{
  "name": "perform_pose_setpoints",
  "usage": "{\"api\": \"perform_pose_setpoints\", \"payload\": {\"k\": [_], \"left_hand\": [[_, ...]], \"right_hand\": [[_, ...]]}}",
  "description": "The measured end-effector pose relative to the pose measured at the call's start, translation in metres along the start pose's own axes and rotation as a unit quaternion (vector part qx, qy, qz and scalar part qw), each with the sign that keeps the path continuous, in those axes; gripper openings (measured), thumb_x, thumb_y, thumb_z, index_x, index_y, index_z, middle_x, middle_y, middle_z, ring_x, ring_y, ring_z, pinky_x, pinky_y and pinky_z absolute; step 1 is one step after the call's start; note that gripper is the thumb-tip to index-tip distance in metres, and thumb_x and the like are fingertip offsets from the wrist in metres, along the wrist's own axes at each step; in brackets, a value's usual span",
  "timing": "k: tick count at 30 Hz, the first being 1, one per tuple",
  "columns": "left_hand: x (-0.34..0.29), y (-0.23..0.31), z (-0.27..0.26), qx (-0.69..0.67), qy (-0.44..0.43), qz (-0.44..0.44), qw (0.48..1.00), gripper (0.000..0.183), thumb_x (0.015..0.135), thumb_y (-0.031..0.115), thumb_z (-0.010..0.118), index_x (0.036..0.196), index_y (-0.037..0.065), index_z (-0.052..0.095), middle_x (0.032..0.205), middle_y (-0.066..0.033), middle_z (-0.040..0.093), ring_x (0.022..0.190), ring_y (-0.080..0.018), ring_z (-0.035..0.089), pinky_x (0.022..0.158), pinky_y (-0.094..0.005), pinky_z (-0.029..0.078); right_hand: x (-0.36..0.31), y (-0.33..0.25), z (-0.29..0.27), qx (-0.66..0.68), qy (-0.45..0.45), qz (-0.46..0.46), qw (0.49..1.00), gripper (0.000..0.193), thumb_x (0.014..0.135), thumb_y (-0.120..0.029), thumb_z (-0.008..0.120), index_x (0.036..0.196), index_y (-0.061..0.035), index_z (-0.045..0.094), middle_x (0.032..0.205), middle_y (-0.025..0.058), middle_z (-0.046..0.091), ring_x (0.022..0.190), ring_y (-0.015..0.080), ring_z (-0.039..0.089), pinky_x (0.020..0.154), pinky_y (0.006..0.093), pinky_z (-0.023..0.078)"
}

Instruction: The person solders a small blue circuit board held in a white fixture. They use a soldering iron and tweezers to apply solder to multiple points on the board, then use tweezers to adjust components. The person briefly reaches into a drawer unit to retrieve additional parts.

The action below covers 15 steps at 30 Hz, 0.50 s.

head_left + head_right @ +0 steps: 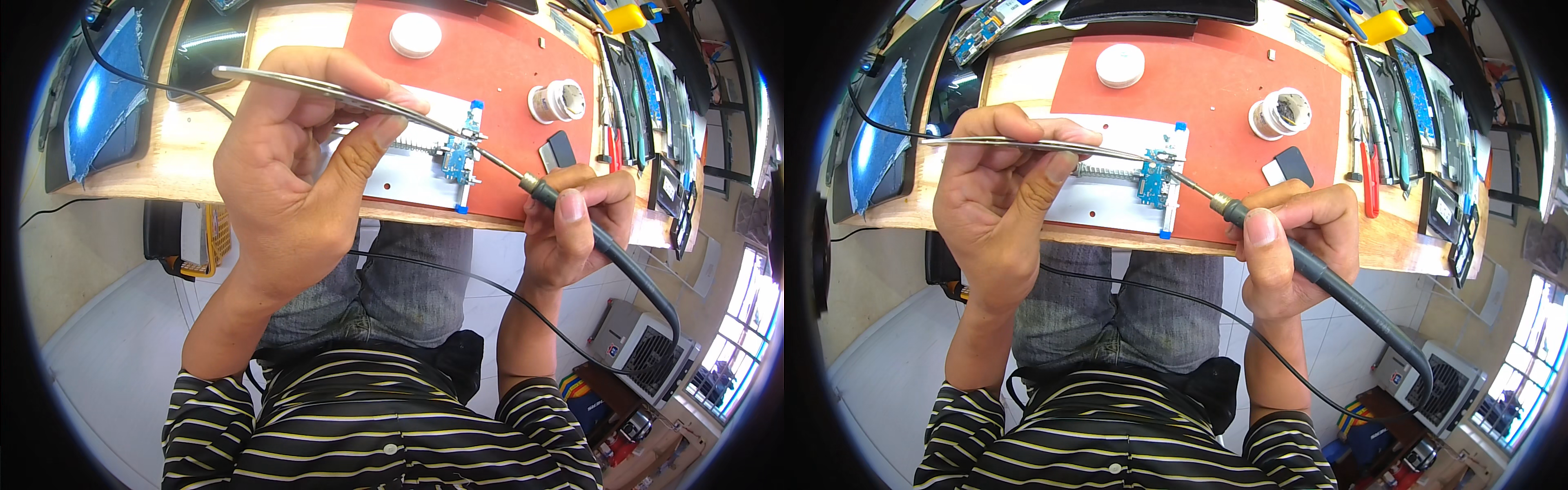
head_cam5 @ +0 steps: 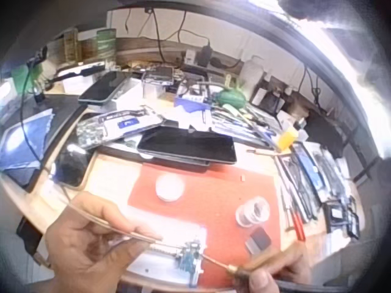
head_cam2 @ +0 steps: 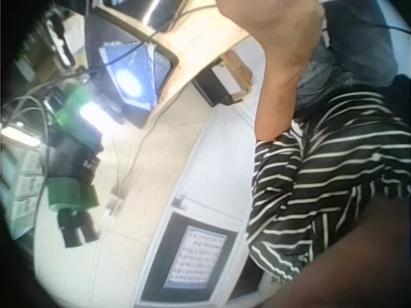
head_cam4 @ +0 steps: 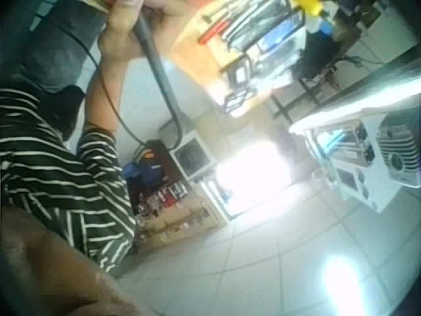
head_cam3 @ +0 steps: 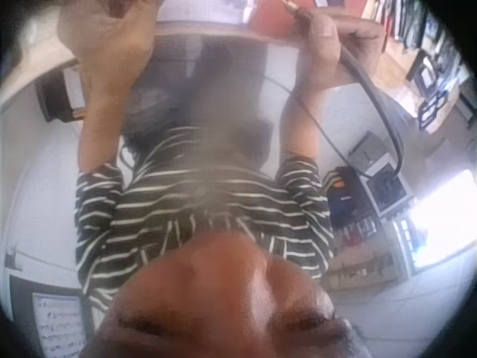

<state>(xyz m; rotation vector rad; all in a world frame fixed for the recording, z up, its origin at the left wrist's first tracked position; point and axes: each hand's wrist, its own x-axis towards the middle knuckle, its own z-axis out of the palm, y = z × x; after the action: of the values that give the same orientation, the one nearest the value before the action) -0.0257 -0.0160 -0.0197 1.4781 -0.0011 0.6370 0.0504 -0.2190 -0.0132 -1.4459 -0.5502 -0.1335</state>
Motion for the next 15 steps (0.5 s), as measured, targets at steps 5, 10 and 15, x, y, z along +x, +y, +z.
{"api": "perform_pose_setpoints", "payload": {"k": [5, 10, 15], "left_hand": [[0.0006, 0.0001, 0.0002, -0.003, -0.004, -0.005, 1.000, 0.027, 0.091, -0.011, 0.061, 0.113, -0.001, 0.048, 0.106, -0.0199, 0.068, 0.103, -0.0230, 0.068, 0.094, -0.0322, 0.055], [0.0009, 0.0004, -0.0002, 0.006, -0.009, 0.002, 1.000, 0.027, 0.091, -0.011, 0.061, 0.112, -0.001, 0.048, 0.106, -0.0206, 0.068, 0.103, -0.0234, 0.068, 0.093, -0.0322, 0.055], [0.0011, 0.0009, -0.0003, -0.001, -0.013, -0.001, 1.000, 0.027, 0.092, -0.011, 0.060, 0.112, -0.001, 0.048, 0.105, -0.0212, 0.068, 0.103, -0.0233, 0.068, 0.094, -0.0320, 0.055]], "right_hand": [[-0.0002, -0.0004, -0.0004, 0.005, 0.000, 0.001, 1.000, 0.019, 0.088, -0.007, 0.063, 0.087, -0.0010, 0.045, 0.066, 0.0183, 0.062, 0.048, 0.0091, 0.049, 0.043, 0.0215, 0.041], [-0.0001, 0.0002, -0.0009, 0.001, 0.000, -0.002, 1.000, 0.019, 0.088, -0.006, 0.063, 0.087, -0.0013, 0.045, 0.066, 0.0182, 0.062, 0.048, 0.0092, 0.050, 0.043, 0.0214, 0.041], [-0.0003, 0.0000, -0.0013, 0.002, 0.002, -0.002, 1.000, 0.019, 0.088, -0.006, 0.063, 0.088, -0.0014, 0.045, 0.066, 0.0180, 0.062, 0.048, 0.0091, 0.049, 0.043, 0.0214, 0.041]]}}
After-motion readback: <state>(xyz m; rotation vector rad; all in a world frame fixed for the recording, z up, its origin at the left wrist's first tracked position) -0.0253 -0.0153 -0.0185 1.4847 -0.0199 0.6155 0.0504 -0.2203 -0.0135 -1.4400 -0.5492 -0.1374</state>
